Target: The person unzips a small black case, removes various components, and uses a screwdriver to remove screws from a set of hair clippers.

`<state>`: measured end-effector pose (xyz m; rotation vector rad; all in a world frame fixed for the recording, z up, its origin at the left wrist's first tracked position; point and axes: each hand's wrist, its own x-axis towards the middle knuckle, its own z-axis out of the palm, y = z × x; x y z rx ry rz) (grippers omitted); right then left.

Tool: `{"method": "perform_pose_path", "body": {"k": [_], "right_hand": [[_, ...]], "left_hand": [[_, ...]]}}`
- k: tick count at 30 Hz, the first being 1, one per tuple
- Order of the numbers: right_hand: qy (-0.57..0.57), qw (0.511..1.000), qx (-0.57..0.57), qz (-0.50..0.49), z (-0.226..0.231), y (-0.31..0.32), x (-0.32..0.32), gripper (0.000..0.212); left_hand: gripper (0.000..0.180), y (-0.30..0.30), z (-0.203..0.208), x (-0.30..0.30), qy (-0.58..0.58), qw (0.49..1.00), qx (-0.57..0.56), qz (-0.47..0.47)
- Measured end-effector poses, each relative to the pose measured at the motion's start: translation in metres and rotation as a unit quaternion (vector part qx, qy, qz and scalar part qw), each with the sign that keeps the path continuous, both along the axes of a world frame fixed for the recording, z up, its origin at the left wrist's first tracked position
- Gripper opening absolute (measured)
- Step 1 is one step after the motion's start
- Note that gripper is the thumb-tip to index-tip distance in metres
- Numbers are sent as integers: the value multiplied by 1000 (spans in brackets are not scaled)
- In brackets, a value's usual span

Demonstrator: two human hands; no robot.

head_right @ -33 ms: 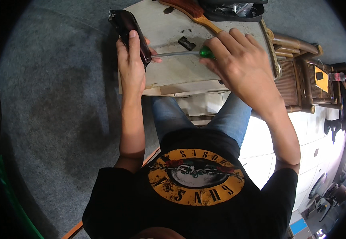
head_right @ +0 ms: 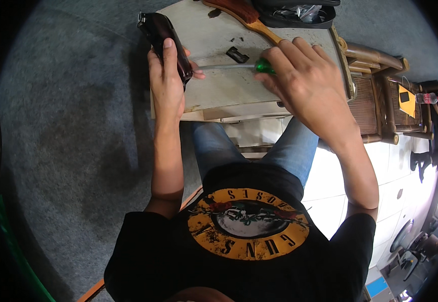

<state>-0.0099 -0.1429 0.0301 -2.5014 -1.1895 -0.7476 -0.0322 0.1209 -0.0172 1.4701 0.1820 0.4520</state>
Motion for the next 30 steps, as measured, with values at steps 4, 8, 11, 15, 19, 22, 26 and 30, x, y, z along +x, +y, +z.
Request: {"method": "perform_pose_path", "body": {"k": [4,8,11,15,19,22,26,30], "right_hand": [[191,972,138,-16,-16,16,-5,31],[326,924,198,10,-19,61,-15,24],[298,927,228,-1,-32,90,-18,27],[309,915,258,-30,-40,105,-19,22],[331,900,282,-13,-43,108,-17,17],[352,889,293,-13,-43,106,-16,17],[342,887,312,-6,-44,106,-16,18],[344,883,318,-13,-45,108,-16,19]], "left_hand": [[46,-1,0,1,-1,1000,-11,8],[48,4,-6,0,-14,1000,24,-1],[45,6,-10,3,0,999,40,26],[44,-1,-2,-1,4,999,38,22],[48,0,0,-3,15,999,35,30],[49,-1,-1,-3,15,998,48,27],[46,-3,1,-5,23,999,44,22],[47,-6,3,-6,32,997,63,31]]}}
